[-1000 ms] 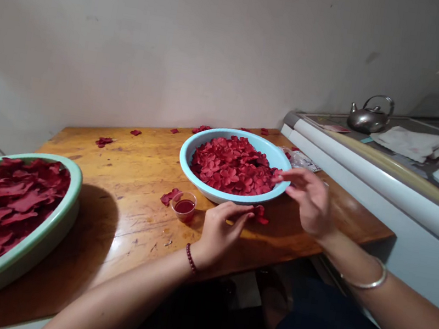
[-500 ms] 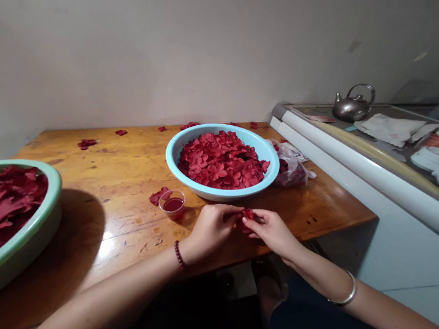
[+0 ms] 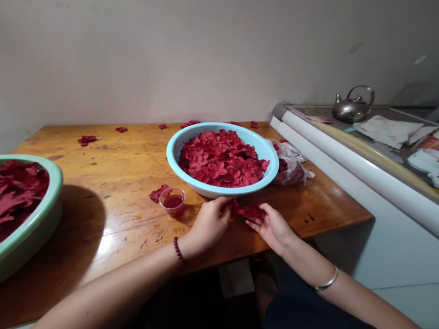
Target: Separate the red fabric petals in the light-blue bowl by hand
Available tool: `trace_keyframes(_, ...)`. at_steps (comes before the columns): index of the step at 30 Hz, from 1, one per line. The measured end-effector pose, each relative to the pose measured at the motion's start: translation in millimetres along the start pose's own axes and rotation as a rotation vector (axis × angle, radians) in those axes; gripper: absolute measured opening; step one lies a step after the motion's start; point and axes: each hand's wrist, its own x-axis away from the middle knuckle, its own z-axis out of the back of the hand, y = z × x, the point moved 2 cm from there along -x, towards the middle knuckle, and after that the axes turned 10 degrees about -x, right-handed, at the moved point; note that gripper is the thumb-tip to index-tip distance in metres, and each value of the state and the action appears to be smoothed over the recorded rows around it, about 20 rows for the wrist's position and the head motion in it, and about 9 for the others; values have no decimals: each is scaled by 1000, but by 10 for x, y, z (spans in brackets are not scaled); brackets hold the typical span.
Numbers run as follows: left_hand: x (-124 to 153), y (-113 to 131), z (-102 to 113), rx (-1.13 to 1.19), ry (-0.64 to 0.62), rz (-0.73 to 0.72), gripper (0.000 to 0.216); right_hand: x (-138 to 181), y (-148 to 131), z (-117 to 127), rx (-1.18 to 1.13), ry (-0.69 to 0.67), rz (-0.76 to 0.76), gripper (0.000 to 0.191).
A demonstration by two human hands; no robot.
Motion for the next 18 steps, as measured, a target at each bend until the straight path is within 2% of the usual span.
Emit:
trace_keyframes(3, -12, 4, 0, 85, -14, 42, 23, 24, -57, -24, -117, 83, -53, 25)
trace_keyframes(5, -19, -11, -21, 178, -29, 84, 20, 21, -84, -15, -141, 79, -73, 26)
trace_keyframes(10, -26, -53, -85, 417, -133, 226, 16, -25, -78, 66, 3, -88, -11, 29)
trace_keyframes(15, -33, -63, -68, 401, -127, 260, 24, 65, -45, 26, 158, -253, 80, 38)
trace_keyframes(18, -31, -69, -68, 381, -122, 294, 29, 153, -49, -40, 357, -273, 162, 44)
